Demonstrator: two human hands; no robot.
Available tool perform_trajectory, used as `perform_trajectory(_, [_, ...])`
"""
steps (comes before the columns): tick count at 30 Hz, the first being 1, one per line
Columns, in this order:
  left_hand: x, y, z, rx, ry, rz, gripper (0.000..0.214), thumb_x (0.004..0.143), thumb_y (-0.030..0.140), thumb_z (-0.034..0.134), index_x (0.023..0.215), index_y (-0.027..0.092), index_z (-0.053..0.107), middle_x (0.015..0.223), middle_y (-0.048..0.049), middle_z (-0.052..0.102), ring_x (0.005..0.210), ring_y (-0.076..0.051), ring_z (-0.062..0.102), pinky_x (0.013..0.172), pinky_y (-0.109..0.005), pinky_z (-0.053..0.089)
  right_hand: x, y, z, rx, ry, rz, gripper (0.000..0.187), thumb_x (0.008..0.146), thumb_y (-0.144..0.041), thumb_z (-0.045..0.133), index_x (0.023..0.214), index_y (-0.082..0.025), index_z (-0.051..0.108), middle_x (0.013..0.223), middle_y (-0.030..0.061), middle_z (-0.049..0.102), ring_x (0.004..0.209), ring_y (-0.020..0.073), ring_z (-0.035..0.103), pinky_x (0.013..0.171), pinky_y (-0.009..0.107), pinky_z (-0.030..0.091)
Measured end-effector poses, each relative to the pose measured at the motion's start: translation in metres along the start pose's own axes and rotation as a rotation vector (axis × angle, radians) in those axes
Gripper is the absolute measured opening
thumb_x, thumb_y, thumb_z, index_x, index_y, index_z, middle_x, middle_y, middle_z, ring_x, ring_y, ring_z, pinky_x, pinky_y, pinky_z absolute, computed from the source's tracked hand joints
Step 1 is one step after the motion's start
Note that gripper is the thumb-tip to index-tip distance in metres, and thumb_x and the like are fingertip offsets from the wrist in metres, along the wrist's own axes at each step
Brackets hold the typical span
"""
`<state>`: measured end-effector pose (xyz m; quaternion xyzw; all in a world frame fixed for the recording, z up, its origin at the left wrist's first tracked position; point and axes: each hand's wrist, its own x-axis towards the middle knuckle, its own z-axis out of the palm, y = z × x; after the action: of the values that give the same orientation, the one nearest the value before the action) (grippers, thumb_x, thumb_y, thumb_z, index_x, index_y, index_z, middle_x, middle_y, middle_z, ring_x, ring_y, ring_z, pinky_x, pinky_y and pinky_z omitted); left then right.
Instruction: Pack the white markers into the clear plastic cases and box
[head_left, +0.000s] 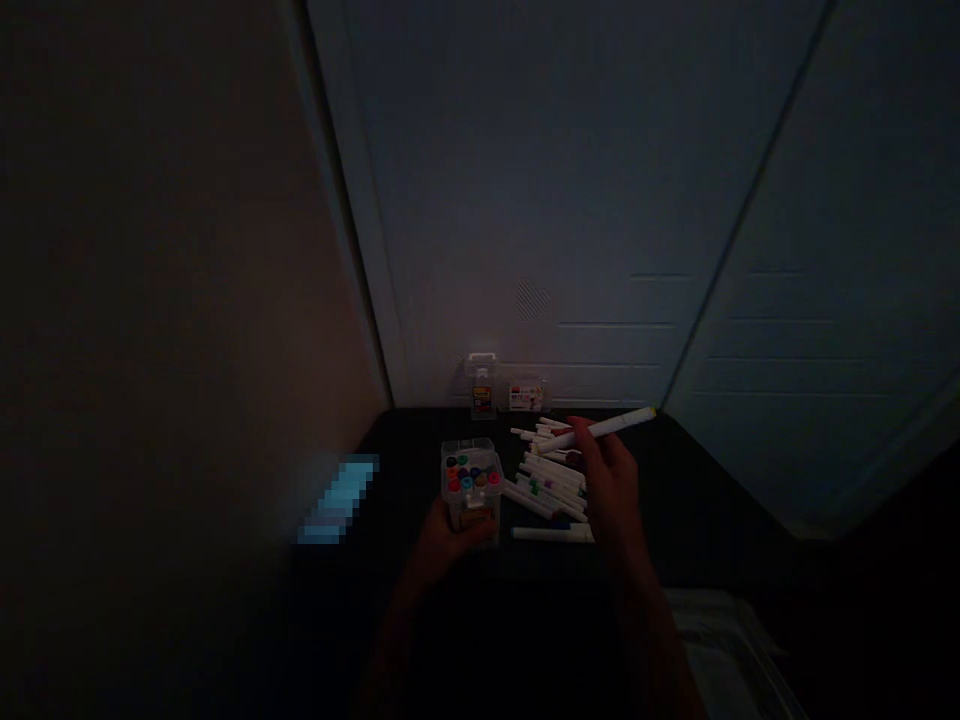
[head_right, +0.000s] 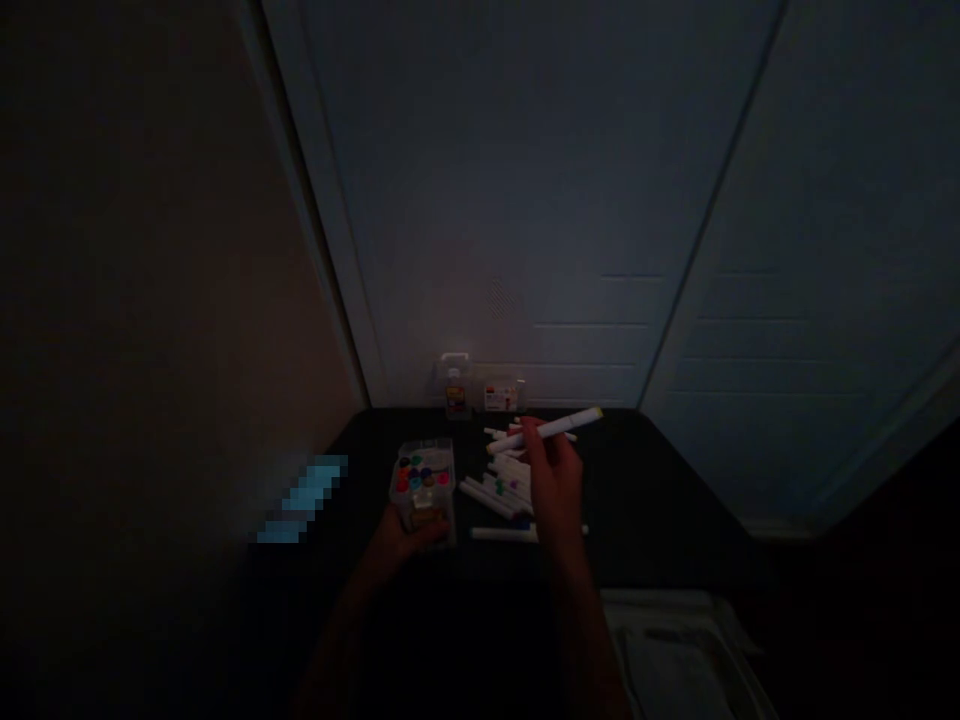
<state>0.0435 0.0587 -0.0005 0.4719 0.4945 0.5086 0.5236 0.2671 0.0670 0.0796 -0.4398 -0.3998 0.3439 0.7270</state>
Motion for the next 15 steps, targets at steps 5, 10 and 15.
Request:
perform_trajectory(5, [0.002, -0.006, -0.002, -0.002, -0.024, 0.0, 0.075, 0.05, 0.041, 0.101, 0.113, 0.016, 0.07, 0.113, -0.0135, 0.081, 0.105, -0.035, 0.077, 0.093, -0.044, 0.061, -0.002, -0.008, 0.005, -0.084, 0.032, -0.07, 0.049, 0.091, -0.065, 0.062, 0.097, -0.019, 0.077, 0.089, 0.007, 0.076, 0.086, 0.0232, 0.069, 0.074, 0.034, 0.053])
perform_trajectory(10, [0.003, -0.008, -0.002, -0.011, 0.012, -0.03, 0.079, 0.045, 0.039, 0.103, 0.112, 0.016, 0.07, 0.113, -0.0136, 0.081, 0.107, -0.036, 0.077, 0.096, -0.046, 0.06, 0.007, -0.03, 0.028, -0.065, -0.116, -0.141, 0.057, 0.084, -0.05, 0.078, 0.131, -0.021, 0.067, 0.098, 0.0053, 0.076, 0.091, 0.0229, 0.07, 0.08, 0.036, 0.057])
perform_trajectory(15, [0.004, -0.008, -0.002, -0.008, 0.019, -0.027, 0.082, 0.044, 0.041, 0.103, 0.113, 0.014, 0.069, 0.112, -0.0155, 0.081, 0.105, -0.037, 0.077, 0.095, -0.048, 0.061, 0.023, -0.046, 0.058, 0.038, -0.281, -0.196, 0.12, 0.078, -0.037, 0.085, 0.167, -0.027, 0.006, 0.084, -0.002, 0.074, 0.07, 0.0205, 0.072, 0.072, 0.038, 0.062])
